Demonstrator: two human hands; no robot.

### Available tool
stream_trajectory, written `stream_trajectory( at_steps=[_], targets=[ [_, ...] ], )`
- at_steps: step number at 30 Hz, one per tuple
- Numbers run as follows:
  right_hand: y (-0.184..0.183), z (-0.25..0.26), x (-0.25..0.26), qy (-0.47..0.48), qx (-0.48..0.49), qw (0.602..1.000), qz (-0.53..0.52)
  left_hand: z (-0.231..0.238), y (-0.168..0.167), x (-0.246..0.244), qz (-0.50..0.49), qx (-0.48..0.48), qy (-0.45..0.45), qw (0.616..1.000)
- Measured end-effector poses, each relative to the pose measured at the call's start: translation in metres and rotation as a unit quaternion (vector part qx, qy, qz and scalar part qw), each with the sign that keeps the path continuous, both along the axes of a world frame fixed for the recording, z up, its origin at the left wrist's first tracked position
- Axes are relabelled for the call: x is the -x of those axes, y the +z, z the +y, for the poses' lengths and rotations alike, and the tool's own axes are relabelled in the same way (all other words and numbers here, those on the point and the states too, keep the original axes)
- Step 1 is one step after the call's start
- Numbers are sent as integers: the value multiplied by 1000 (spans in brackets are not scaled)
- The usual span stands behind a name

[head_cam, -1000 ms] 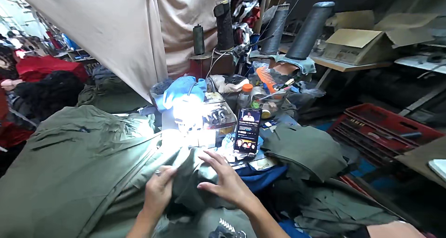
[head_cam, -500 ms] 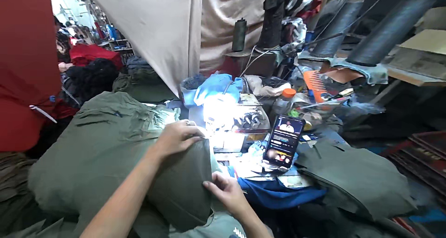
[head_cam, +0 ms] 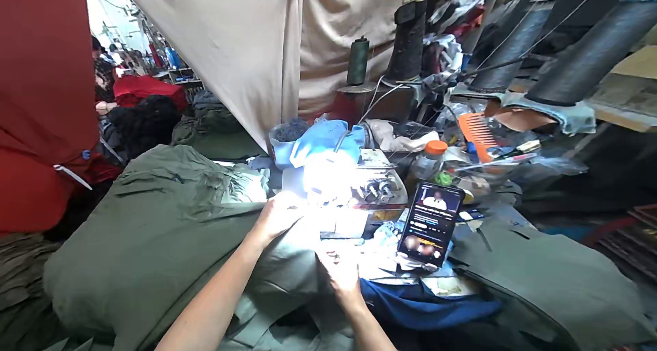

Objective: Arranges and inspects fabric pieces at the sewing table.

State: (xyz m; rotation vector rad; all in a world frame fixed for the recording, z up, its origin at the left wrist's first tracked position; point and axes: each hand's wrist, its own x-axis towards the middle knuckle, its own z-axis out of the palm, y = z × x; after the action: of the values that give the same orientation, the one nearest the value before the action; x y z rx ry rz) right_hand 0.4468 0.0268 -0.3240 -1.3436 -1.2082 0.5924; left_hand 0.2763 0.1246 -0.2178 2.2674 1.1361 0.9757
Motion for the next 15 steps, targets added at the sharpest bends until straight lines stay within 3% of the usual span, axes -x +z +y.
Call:
stream_trajectory(
  at_steps=[5, 11, 15],
  targets=[
    [3, 9, -5, 84, 61, 991, 90, 3, -10, -14, 31, 2, 37, 999],
    [4, -15, -20, 185, 138, 966, 119, -10, -11, -13, 56, -6, 24, 998],
    [12, -28, -22, 182, 141, 963, 137, -11, -23, -17, -11, -61, 27, 998]
  ],
)
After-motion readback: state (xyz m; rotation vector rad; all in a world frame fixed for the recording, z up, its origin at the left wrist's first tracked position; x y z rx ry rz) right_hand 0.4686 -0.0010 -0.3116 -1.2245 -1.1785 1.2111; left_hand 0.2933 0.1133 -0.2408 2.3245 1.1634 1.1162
